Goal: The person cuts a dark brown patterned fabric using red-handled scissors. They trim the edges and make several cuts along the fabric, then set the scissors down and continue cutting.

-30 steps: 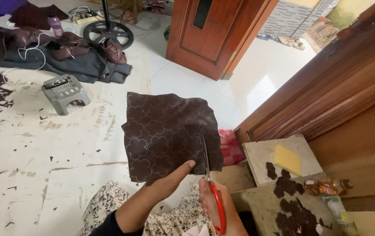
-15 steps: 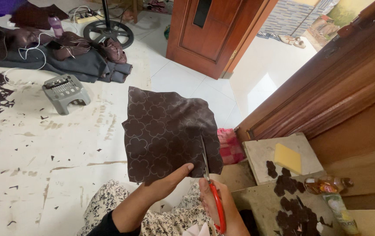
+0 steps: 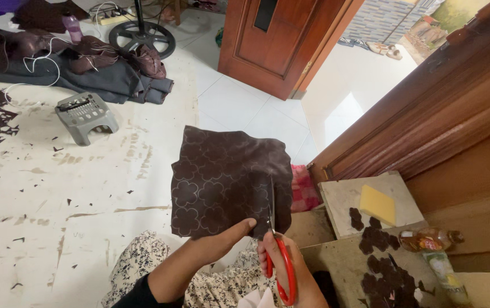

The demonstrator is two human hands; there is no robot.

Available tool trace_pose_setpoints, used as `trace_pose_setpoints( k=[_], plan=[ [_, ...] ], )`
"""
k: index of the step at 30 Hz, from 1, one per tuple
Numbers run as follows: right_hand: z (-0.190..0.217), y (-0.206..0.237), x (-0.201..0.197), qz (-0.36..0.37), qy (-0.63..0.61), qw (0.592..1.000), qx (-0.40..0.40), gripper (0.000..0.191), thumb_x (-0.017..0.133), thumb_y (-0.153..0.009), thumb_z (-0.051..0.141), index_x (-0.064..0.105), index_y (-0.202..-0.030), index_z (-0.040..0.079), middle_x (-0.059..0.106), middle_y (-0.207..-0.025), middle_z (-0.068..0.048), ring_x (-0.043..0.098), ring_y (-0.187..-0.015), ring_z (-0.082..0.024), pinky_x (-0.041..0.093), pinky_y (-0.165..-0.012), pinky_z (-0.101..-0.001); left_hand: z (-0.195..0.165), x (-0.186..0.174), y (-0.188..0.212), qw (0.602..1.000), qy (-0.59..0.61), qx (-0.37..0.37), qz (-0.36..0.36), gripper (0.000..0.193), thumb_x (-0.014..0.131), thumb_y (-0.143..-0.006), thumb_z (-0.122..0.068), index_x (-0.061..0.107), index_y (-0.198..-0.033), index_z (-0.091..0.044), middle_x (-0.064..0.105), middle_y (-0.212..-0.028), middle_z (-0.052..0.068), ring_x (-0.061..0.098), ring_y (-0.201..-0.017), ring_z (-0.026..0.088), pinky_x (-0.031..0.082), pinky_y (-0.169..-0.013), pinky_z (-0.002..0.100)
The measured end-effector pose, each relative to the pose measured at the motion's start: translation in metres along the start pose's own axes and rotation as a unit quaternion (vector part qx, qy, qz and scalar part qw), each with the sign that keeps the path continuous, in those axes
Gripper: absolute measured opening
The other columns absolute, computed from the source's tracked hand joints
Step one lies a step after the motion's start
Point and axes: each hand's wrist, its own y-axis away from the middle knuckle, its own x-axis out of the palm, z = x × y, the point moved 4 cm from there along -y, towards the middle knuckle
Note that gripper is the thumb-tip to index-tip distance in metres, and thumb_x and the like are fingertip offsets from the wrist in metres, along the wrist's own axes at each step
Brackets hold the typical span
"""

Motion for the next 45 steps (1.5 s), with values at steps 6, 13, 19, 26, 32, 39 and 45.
trace_pose_setpoints(
  k=[6,13,19,26,32,39,45],
  plan=[
    [0.001,-0.001,0.0,0.005,0.027,1.0,0.004,0.055,0.05,-0.096,0.058,0.058,-0.079,0.006,0.05,-0.064,0.0,0.046,-0.053,-0.012,0.04,-0.05,-0.0273,0.018,-0.004,-0.004,0.998,-0.028,-0.037,-0.05,0.058,0.055,-0.094,-0.052,0.067,-0.127,-0.005,0.067,-0.134,0.01,0.061,-0.122,0.021,0.048,-0.103,0.036],
    [0.009,0.0,0.004,-0.001,0.025,1.0,0.001,0.058,0.049,-0.095,0.062,0.053,-0.075,0.008,0.047,-0.063,0.001,0.044,-0.051,-0.01,0.038,-0.047,-0.0255,0.005,-0.004,0.0,0.997,0.004,-0.013,-0.078,0.053,0.06,-0.093,-0.048,0.068,-0.125,-0.007,0.068,-0.131,0.007,0.063,-0.12,0.019,0.049,-0.102,0.034],
    [0.01,0.005,0.008,-0.015,0.014,1.0,0.019,0.057,0.051,-0.094,0.062,0.054,-0.076,0.007,0.047,-0.061,-0.001,0.043,-0.047,-0.012,0.036,-0.043,-0.0274,-0.015,-0.001,0.015,0.99,-0.05,0.05,-0.123,0.04,0.064,-0.093,-0.039,0.073,-0.11,-0.004,0.076,-0.109,0.01,0.069,-0.098,0.021,0.057,-0.087,0.036],
    [0.011,-0.003,0.016,0.014,-0.026,1.0,0.003,0.06,0.047,-0.095,0.063,0.055,-0.076,0.007,0.045,-0.058,-0.002,0.043,-0.046,-0.013,0.038,-0.044,-0.0284,-0.033,-0.005,0.014,0.979,-0.147,0.055,-0.132,0.035,0.064,-0.093,-0.035,0.072,-0.114,-0.007,0.075,-0.11,0.008,0.069,-0.097,0.02,0.055,-0.085,0.036],
    [0.006,-0.007,0.016,0.004,-0.049,0.999,0.01,0.062,0.045,-0.096,0.064,0.055,-0.076,0.006,0.049,-0.061,-0.001,0.046,-0.05,-0.012,0.039,-0.048,-0.0272,-0.042,-0.005,0.026,0.954,-0.166,0.177,-0.178,0.029,0.071,-0.09,-0.023,0.072,-0.114,-0.006,0.076,-0.106,0.009,0.072,-0.093,0.022,0.057,-0.082,0.035],
    [0.008,-0.004,0.018,-0.004,-0.015,0.999,0.038,0.065,0.043,-0.094,0.069,0.05,-0.071,0.008,0.044,-0.052,-0.001,0.041,-0.042,-0.013,0.036,-0.042,-0.0287,-0.034,-0.005,0.022,0.959,-0.186,0.138,-0.164,0.029,0.069,-0.092,-0.024,0.071,-0.115,-0.007,0.075,-0.107,0.009,0.071,-0.094,0.021,0.056,-0.082,0.035],
    [0.012,-0.001,0.022,-0.005,-0.03,0.998,0.061,0.063,0.045,-0.094,0.068,0.05,-0.072,0.009,0.042,-0.052,-0.001,0.038,-0.043,-0.012,0.034,-0.042,-0.029,-0.032,-0.004,0.02,0.958,-0.164,0.158,-0.176,0.029,0.07,-0.091,-0.024,0.072,-0.113,-0.005,0.076,-0.106,0.01,0.071,-0.093,0.022,0.057,-0.082,0.036]
  ],
)
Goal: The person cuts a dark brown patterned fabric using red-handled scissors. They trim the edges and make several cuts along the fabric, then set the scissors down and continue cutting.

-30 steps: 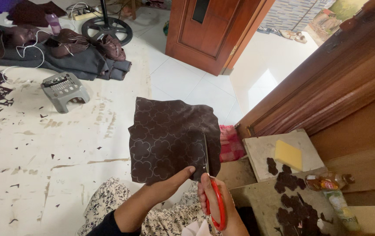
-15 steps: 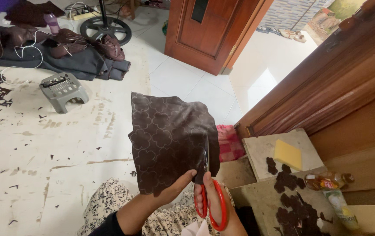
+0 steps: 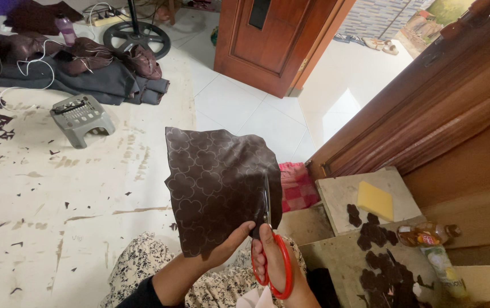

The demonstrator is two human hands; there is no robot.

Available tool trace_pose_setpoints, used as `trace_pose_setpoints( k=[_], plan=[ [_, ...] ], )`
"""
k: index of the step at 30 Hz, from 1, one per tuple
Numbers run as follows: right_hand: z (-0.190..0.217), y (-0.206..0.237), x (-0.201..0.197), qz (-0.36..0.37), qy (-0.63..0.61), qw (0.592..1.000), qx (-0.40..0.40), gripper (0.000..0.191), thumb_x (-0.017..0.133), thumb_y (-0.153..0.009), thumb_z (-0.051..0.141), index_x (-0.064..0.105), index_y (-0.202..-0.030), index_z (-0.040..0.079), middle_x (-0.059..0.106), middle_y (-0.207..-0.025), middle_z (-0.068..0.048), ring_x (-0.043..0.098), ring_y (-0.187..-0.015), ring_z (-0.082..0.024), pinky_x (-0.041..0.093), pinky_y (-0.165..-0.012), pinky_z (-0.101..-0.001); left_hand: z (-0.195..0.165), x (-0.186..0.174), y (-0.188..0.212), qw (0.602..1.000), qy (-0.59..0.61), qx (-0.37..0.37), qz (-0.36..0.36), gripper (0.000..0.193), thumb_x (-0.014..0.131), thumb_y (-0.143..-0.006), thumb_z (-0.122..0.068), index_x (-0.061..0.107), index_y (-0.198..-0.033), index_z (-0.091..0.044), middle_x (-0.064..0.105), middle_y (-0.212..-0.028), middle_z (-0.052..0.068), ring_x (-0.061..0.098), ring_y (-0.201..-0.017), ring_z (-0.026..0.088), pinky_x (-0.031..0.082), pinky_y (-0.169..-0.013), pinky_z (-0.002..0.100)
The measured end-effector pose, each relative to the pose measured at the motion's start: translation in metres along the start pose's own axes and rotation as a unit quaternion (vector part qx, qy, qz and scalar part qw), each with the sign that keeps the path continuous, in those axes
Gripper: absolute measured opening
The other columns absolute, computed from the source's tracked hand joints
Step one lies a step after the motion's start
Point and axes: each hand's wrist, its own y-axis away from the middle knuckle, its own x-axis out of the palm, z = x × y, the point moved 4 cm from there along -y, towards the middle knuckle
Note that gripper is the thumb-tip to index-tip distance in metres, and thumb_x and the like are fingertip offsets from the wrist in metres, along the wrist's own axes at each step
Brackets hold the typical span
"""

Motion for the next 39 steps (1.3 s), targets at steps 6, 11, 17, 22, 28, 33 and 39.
trace_pose_setpoints(
  k=[6,11,17,22,28,33,39],
  plan=[
    [-0.002,-0.002,-0.004,0.003,0.0,1.0,-0.022,0.061,0.047,-0.094,0.066,0.051,-0.073,0.009,0.043,-0.054,0.0,0.039,-0.043,-0.012,0.034,-0.042,-0.0285,0.001,0.001,0.0,1.0,-0.01,0.002,0.011,0.029,0.067,-0.093,-0.023,0.07,-0.115,-0.004,0.075,-0.107,0.011,0.071,-0.095,0.023,0.057,-0.084,0.037],
    [-0.007,-0.014,-0.011,-0.006,-0.026,1.0,-0.004,0.061,0.047,-0.094,0.064,0.053,-0.074,0.007,0.046,-0.056,-0.001,0.043,-0.046,-0.012,0.036,-0.044,-0.028,-0.001,0.001,0.0,0.997,-0.043,0.059,0.025,0.033,0.065,-0.095,-0.022,0.066,-0.122,-0.003,0.071,-0.115,0.014,0.068,-0.102,0.026,0.054,-0.088,0.039],
    [-0.016,-0.02,-0.017,-0.033,0.006,0.999,-0.028,0.056,0.051,-0.094,0.061,0.051,-0.073,0.009,0.047,-0.057,0.0,0.042,-0.045,-0.011,0.035,-0.042,-0.028,0.007,0.005,0.002,0.997,-0.048,0.024,0.06,0.03,0.064,-0.096,-0.022,0.067,-0.122,-0.005,0.071,-0.114,0.012,0.068,-0.102,0.025,0.054,-0.09,0.039],
    [-0.02,-0.022,-0.024,-0.036,0.048,0.998,-0.028,0.062,0.052,-0.092,0.066,0.049,-0.071,0.008,0.044,-0.055,0.0,0.041,-0.041,-0.01,0.035,-0.039,-0.0276,0.008,0.003,0.005,0.997,-0.033,-0.019,0.065,0.03,0.064,-0.096,-0.024,0.067,-0.119,-0.005,0.072,-0.11,0.012,0.068,-0.098,0.024,0.056,-0.086,0.038],
    [-0.021,-0.026,-0.034,-0.032,0.074,0.995,-0.051,0.062,0.056,-0.089,0.066,0.053,-0.072,0.007,0.047,-0.055,0.0,0.043,-0.042,-0.009,0.035,-0.039,-0.0264,0.004,0.003,0.006,0.998,-0.02,-0.032,0.053,0.034,0.066,-0.093,-0.026,0.066,-0.121,-0.006,0.072,-0.114,0.011,0.068,-0.101,0.024,0.056,-0.088,0.038],
    [-0.019,-0.029,-0.042,-0.041,0.094,0.992,-0.079,0.059,0.06,-0.088,0.064,0.055,-0.073,0.007,0.051,-0.058,0.0,0.048,-0.046,-0.009,0.037,-0.041,-0.0258,0.002,0.001,0.009,0.994,-0.08,-0.007,0.076,0.039,0.066,-0.094,-0.03,0.065,-0.124,-0.006,0.072,-0.118,0.013,0.067,-0.104,0.026,0.054,-0.089,0.039],
    [-0.016,-0.026,-0.044,-0.004,0.102,0.991,-0.081,0.058,0.058,-0.091,0.062,0.054,-0.074,0.007,0.047,-0.059,0.001,0.044,-0.046,-0.009,0.035,-0.042,-0.0252,0.01,-0.004,0.012,0.987,-0.135,-0.009,0.087,0.039,0.067,-0.094,-0.034,0.067,-0.124,-0.009,0.073,-0.118,0.012,0.07,-0.104,0.026,0.055,-0.089,0.04]
  ],
)
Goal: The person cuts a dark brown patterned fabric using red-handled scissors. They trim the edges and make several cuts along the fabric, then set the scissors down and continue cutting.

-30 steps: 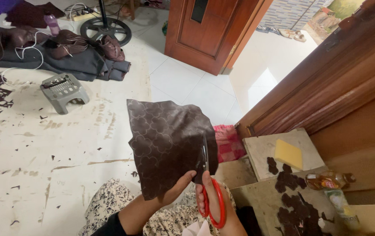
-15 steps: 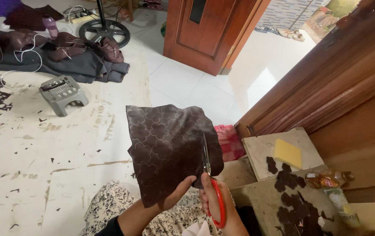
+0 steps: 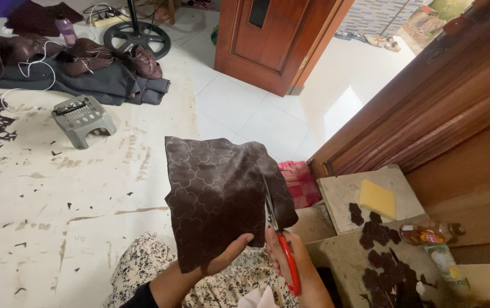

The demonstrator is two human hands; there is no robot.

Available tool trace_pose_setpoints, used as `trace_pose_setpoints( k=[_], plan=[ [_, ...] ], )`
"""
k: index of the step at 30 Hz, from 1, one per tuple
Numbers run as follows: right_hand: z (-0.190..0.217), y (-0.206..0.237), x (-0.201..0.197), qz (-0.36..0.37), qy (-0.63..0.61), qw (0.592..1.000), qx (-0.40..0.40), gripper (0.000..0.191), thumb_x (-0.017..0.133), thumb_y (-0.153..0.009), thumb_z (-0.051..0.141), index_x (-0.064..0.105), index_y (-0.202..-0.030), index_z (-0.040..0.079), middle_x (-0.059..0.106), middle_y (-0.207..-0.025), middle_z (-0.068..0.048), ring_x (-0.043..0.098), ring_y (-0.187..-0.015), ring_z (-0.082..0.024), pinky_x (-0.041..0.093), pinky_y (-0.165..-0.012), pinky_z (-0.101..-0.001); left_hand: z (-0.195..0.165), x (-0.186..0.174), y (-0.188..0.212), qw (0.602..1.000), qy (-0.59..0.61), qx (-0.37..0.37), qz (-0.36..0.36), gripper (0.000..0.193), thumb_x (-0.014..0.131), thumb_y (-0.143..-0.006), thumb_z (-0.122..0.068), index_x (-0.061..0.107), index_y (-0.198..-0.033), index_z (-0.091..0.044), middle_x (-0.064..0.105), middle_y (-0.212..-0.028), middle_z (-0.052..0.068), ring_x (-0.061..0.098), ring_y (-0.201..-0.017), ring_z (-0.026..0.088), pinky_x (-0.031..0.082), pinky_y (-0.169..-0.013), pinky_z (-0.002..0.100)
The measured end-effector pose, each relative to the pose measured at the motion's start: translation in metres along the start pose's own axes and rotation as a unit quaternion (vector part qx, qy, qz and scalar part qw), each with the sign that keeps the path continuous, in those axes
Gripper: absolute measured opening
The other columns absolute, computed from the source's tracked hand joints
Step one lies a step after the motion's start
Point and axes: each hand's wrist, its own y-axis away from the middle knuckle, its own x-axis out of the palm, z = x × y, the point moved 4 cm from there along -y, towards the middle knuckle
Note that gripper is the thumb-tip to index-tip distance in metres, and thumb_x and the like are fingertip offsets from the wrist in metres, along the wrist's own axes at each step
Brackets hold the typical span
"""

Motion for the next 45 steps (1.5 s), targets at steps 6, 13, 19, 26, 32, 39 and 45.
trace_pose_setpoints(
  k=[6,13,19,26,32,39,45],
  plan=[
    [0.005,0.009,0.003,0.021,-0.013,0.998,-0.062,0.059,0.058,-0.091,0.064,0.056,-0.078,0.006,0.048,-0.062,0.001,0.045,-0.051,-0.009,0.035,-0.045,-0.026,-0.003,-0.006,0.001,0.994,0.008,0.106,0.018,0.045,0.069,-0.094,-0.038,0.067,-0.127,-0.008,0.075,-0.117,0.012,0.071,-0.104,0.026,0.058,-0.09,0.039],
    [0.009,0.01,0.002,-0.029,-0.057,0.996,-0.061,0.058,0.056,-0.092,0.062,0.051,-0.077,0.006,0.044,-0.06,0.001,0.042,-0.049,-0.011,0.036,-0.045,-0.0279,-0.01,-0.017,0.003,0.977,0.097,0.192,0.016,0.068,0.085,-0.081,-0.033,0.059,-0.132,0.002,0.065,-0.128,0.022,0.063,-0.115,0.033,0.054,-0.09,0.045],
    [0.022,0.023,0.002,0.004,-0.075,0.992,-0.104,0.052,0.059,-0.093,0.057,0.052,-0.08,0.007,0.043,-0.062,0.002,0.04,-0.052,-0.01,0.035,-0.047,-0.027,0.007,-0.041,-0.011,0.822,0.565,0.071,-0.011,0.057,0.078,-0.088,-0.03,0.059,-0.132,0.002,0.068,-0.122,0.021,0.067,-0.108,0.031,0.056,-0.089,0.044],
    [0.028,0.03,0.01,-0.03,0.003,0.997,-0.074,0.048,0.057,-0.095,0.055,0.052,-0.079,0.01,0.042,-0.063,0.003,0.042,-0.055,-0.009,0.036,-0.049,-0.0279,0.011,-0.084,-0.002,0.86,0.509,-0.004,-0.034,0.054,0.074,-0.082,-0.015,0.058,-0.132,-0.005,0.07,-0.121,0.013,0.068,-0.109,0.023,0.056,-0.094,0.038],
    [0.036,0.033,0.005,-0.057,0.125,0.978,-0.154,0.05,0.056,-0.097,0.055,0.059,-0.077,0.009,0.043,-0.06,0.004,0.038,-0.054,-0.007,0.031,-0.048,-0.0264,-0.001,-0.082,-0.025,0.89,0.434,0.019,-0.137,0.036,0.062,-0.099,-0.018,0.063,-0.129,0.001,0.071,-0.118,0.011,0.067,-0.105,0.019,0.055,-0.091,0.035],
    [0.036,0.033,0.023,-0.042,0.015,0.996,-0.076,0.044,0.059,-0.095,0.05,0.061,-0.087,0.007,0.047,-0.062,0.002,0.044,-0.053,-0.009,0.037,-0.048,-0.0263,-0.052,-0.091,-0.026,0.909,0.369,0.127,-0.145,0.063,0.078,-0.077,-0.006,0.05,-0.134,-0.004,0.065,-0.123,0.007,0.064,-0.112,0.017,0.056,-0.093,0.03],
    [0.021,0.031,0.026,-0.037,-0.035,0.998,0.045,0.041,0.055,-0.096,0.045,0.062,-0.097,0.004,0.051,-0.066,-0.001,0.05,-0.056,-0.012,0.042,-0.051,-0.0277,-0.051,-0.078,-0.027,0.874,0.469,-0.028,-0.123,0.034,0.076,-0.083,-0.009,0.069,-0.115,0.003,0.075,-0.103,0.012,0.071,-0.092,0.022,0.06,-0.078,0.035]
  ],
)
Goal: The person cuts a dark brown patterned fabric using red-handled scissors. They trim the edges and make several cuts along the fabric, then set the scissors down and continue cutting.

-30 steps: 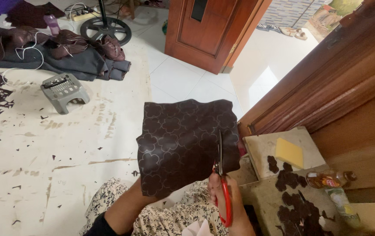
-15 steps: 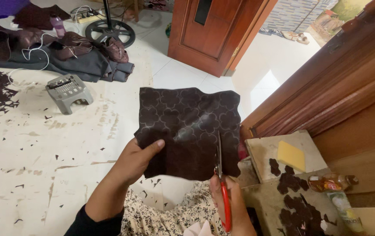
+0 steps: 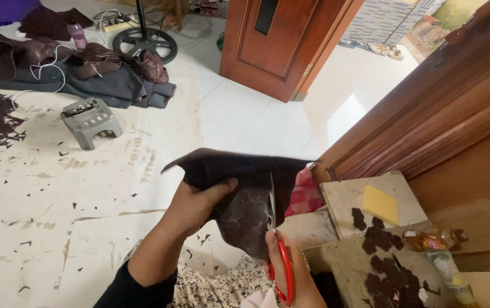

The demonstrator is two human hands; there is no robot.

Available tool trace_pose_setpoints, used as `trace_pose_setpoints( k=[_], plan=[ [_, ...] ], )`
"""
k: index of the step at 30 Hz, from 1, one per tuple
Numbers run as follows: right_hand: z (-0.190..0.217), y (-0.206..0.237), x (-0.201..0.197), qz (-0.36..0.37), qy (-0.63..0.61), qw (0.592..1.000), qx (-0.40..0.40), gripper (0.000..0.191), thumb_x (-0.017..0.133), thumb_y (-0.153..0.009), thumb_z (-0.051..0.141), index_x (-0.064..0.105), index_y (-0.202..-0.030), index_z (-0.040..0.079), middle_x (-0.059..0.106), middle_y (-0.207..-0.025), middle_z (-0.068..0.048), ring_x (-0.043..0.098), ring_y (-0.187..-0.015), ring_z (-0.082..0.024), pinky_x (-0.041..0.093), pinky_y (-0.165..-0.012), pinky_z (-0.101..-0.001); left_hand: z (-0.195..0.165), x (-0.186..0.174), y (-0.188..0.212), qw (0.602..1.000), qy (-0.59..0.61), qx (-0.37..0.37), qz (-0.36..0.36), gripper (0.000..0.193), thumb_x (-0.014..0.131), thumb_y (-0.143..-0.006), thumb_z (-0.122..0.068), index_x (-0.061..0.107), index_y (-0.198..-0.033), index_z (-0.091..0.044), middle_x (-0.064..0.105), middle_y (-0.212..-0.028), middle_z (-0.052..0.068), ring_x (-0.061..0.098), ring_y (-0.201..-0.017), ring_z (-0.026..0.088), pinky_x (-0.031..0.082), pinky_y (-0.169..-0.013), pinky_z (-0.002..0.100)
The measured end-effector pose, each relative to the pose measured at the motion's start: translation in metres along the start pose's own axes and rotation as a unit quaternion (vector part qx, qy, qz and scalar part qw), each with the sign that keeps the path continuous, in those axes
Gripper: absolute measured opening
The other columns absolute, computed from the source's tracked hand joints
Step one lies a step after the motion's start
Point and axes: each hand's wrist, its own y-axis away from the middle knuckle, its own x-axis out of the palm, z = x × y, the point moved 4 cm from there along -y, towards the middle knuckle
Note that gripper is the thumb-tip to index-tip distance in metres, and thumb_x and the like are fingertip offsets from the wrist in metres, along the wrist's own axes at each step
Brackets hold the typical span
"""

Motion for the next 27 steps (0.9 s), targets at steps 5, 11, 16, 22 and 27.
trace_pose_setpoints(
  k=[5,11,16,22,27],
  plan=[
    [-0.004,-0.004,0.004,0.049,0.006,0.998,-0.041,0.038,0.054,-0.098,0.038,0.064,-0.105,0.002,0.055,-0.066,-0.003,0.05,-0.054,-0.013,0.042,-0.05,-0.029,0.01,-0.001,0.007,0.993,-0.076,0.058,-0.07,0.031,0.077,-0.086,-0.011,0.069,-0.113,0.001,0.075,-0.103,0.01,0.071,-0.089,0.017,0.06,-0.076,0.031],
    [-0.015,0.0,0.001,-0.015,0.12,0.993,0.014,0.051,0.048,-0.103,0.046,0.066,-0.115,0.0,0.055,-0.074,-0.01,0.055,-0.059,-0.013,0.049,-0.056,-0.0285,0.015,-0.006,0.008,0.984,-0.116,0.06,-0.121,0.029,0.075,-0.088,-0.017,0.072,-0.109,0.002,0.076,-0.1,0.011,0.069,-0.087,0.018,0.056,-0.077,0.032],
    [-0.036,-0.019,-0.012,-0.056,0.198,0.979,0.004,0.061,0.047,-0.102,0.049,0.05,-0.141,0.003,0.062,-0.13,-0.014,0.061,-0.117,-0.018,0.047,-0.101,-0.0314,0.029,-0.006,0.007,0.985,-0.084,0.093,-0.121,0.03,0.072,-0.09,-0.021,0.07,-0.113,0.0,0.074,-0.104,0.009,0.066,-0.094,0.018,0.054,-0.084,0.032],
    [-0.056,-0.028,-0.021,-0.065,0.233,0.97,-0.039,0.063,0.044,-0.1,0.049,0.053,-0.139,0.001,0.062,-0.135,-0.017,0.056,-0.133,-0.022,0.039,-0.113,-0.0332,0.054,-0.016,0.008,0.983,-0.073,0.04,-0.162,0.035,0.069,-0.093,-0.027,0.07,-0.116,0.0,0.072,-0.106,0.01,0.065,-0.095,0.018,0.053,-0.083,0.032],
    [-0.05,-0.019,-0.017,-0.073,0.173,0.982,0.022,0.069,0.048,-0.098,0.056,0.052,-0.139,0.0,0.062,-0.131,-0.018,0.059,-0.126,-0.023,0.046,-0.107,-0.0344,0.07,-0.019,0.0,0.973,0.105,-0.053,-0.198,0.051,0.061,-0.094,-0.04,0.064,-0.123,0.002,0.072,-0.113,0.011,0.067,-0.099,0.02,0.054,-0.085,0.033]
  ],
)
